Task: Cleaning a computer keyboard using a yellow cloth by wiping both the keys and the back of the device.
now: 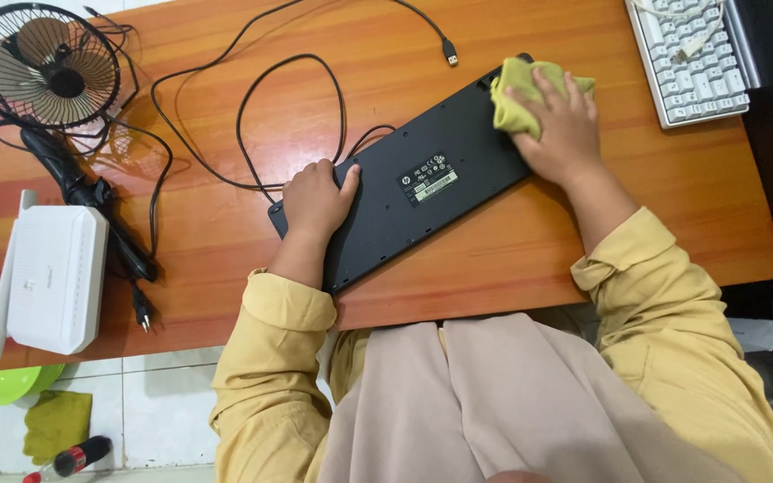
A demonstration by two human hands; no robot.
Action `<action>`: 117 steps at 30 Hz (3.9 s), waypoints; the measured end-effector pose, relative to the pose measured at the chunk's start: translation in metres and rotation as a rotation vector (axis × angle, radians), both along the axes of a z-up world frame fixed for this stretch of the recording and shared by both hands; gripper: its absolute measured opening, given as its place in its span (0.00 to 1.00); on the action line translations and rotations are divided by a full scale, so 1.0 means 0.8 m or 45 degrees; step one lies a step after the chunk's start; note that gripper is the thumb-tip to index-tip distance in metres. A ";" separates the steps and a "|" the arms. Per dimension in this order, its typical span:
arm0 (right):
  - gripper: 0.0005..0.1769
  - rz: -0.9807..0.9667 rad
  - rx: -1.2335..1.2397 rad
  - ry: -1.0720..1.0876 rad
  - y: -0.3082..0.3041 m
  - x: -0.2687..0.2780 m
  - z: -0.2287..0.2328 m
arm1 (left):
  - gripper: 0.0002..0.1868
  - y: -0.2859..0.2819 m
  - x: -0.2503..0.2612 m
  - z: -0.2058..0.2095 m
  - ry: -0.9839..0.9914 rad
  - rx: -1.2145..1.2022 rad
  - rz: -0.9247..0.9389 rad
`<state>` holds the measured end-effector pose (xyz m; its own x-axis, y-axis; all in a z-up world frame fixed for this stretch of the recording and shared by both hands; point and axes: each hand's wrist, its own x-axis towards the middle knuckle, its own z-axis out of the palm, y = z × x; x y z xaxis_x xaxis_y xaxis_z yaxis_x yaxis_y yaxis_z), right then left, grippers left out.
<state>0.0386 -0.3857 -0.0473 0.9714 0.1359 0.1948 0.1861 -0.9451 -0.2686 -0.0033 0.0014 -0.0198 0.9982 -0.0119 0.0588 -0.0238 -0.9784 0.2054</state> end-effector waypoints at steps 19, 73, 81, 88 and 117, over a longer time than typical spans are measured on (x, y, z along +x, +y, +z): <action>0.37 0.852 -0.072 -0.037 0.120 -0.073 0.035 | 0.31 0.008 -0.002 -0.004 0.023 -0.018 -0.028; 0.51 -0.162 0.189 0.324 -0.078 0.033 -0.015 | 0.30 0.010 -0.005 -0.001 -0.016 -0.085 -0.048; 0.50 -0.201 0.185 0.300 -0.074 0.030 -0.011 | 0.30 0.009 -0.005 0.004 0.038 -0.080 -0.044; 0.48 -0.170 0.152 0.283 -0.076 0.034 -0.015 | 0.30 0.009 -0.006 0.005 0.029 -0.077 -0.045; 0.49 -0.201 0.140 0.240 -0.073 0.035 -0.022 | 0.30 0.012 -0.006 -0.002 0.011 -0.092 -0.054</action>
<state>0.0665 -0.4444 -0.0647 0.9994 -0.0324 0.0134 -0.0247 -0.9217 -0.3871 -0.0082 0.0107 -0.0212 0.9974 -0.0500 0.0523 -0.0626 -0.9591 0.2759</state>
